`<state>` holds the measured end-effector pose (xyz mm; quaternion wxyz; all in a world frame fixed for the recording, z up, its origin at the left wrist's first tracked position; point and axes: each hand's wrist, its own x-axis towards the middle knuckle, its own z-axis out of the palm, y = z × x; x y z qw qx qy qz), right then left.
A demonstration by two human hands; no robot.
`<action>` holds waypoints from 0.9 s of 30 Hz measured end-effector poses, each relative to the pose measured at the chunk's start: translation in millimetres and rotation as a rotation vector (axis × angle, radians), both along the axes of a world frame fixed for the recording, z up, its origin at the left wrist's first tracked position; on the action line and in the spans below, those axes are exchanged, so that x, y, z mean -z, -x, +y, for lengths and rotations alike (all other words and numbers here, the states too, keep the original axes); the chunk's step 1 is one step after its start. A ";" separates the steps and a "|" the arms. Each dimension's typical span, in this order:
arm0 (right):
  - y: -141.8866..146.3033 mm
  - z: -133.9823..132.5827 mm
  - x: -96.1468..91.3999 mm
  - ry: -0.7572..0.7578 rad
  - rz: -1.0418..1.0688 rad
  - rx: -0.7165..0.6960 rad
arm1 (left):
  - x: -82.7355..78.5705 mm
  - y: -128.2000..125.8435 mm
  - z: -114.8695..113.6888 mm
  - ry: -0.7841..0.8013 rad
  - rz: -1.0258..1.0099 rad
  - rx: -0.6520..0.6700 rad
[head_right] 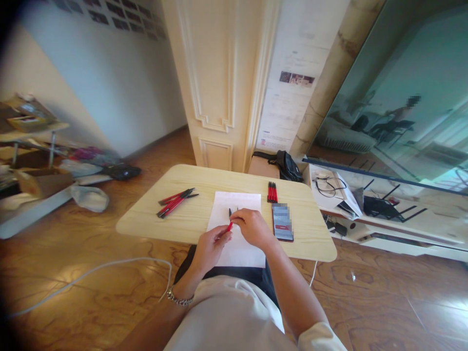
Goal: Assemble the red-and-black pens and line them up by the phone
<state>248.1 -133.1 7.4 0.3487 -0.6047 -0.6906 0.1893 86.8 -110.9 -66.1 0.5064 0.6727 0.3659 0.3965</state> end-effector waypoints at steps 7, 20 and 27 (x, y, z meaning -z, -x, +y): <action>-3.6 1.0 -4.4 0.026 -0.053 -0.032 | -3.6 0.6 -0.4 -0.017 0.016 0.013; -4.1 -0.9 -2.4 0.068 -0.045 -0.042 | -0.2 0.6 -0.5 -0.028 0.021 0.027; -18.6 11.3 22.1 0.172 0.151 -0.076 | 2.7 0.4 -0.8 0.030 -0.030 0.025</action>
